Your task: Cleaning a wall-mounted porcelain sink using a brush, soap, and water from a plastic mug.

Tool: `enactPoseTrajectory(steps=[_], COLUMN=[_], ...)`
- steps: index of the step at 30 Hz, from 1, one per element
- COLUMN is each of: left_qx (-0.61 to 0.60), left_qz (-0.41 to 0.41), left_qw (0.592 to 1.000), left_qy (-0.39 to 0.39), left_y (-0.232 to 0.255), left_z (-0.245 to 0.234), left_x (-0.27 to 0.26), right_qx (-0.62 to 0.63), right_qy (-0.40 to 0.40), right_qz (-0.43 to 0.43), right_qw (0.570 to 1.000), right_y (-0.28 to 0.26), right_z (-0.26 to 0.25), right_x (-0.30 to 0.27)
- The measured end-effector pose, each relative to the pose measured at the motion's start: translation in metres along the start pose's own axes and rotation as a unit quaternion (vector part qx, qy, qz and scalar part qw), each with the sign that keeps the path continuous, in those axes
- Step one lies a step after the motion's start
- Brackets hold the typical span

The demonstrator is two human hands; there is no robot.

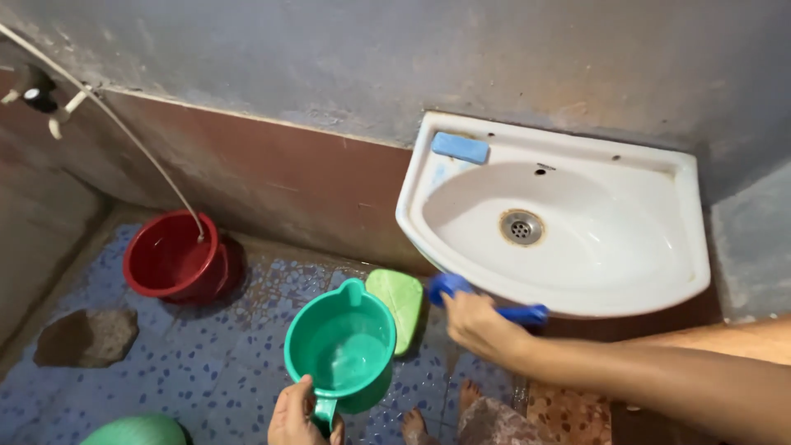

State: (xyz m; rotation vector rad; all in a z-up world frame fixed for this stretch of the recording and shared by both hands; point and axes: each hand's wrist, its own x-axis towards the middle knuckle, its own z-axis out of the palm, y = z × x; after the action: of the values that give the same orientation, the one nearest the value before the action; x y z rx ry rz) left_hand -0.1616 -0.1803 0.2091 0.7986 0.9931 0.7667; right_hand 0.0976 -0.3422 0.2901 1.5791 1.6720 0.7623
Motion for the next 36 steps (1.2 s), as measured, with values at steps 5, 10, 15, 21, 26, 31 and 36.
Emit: enactPoseTrajectory(steps=[5, 10, 15, 21, 26, 31, 36], left_qx=[-0.073, -0.099, -0.085, 0.002, 0.074, 0.047, 0.076], left_qz=[-0.065, -0.062, -0.085, -0.064, -0.014, -0.057, 0.036], left_qw=[0.993, 0.993, 0.992, 0.998, 0.997, 0.994, 0.995], left_qy=[0.069, 0.025, 0.022, 0.010, 0.005, 0.082, 0.047], left_y=[0.024, 0.024, 0.007, -0.051, -0.125, -0.069, -0.047], left_z=[0.046, 0.075, 0.078, 0.043, -0.017, 0.032, 0.053], left_x=[-0.009, -0.006, 0.010, 0.058, 0.106, 0.067, 0.048], right_qx=[0.077, 0.233, 0.397, 0.442, 0.444, 0.474, 0.606], right_qy=[0.028, 0.017, -0.001, 0.045, 0.006, 0.037, 0.083], right_qz=[0.112, 0.153, 0.349, 0.495, 0.469, 0.490, 0.434], right_qw=[0.990, 0.960, 0.849, 0.747, 0.763, 0.731, 0.662], right_y=[0.005, 0.019, 0.098, 0.143, 0.152, 0.170, 0.125], right_z=[0.002, 0.011, 0.051, 0.134, 0.170, 0.173, 0.146], right_x=[0.026, -0.037, -0.006, 0.038, 0.079, 0.091, 0.057])
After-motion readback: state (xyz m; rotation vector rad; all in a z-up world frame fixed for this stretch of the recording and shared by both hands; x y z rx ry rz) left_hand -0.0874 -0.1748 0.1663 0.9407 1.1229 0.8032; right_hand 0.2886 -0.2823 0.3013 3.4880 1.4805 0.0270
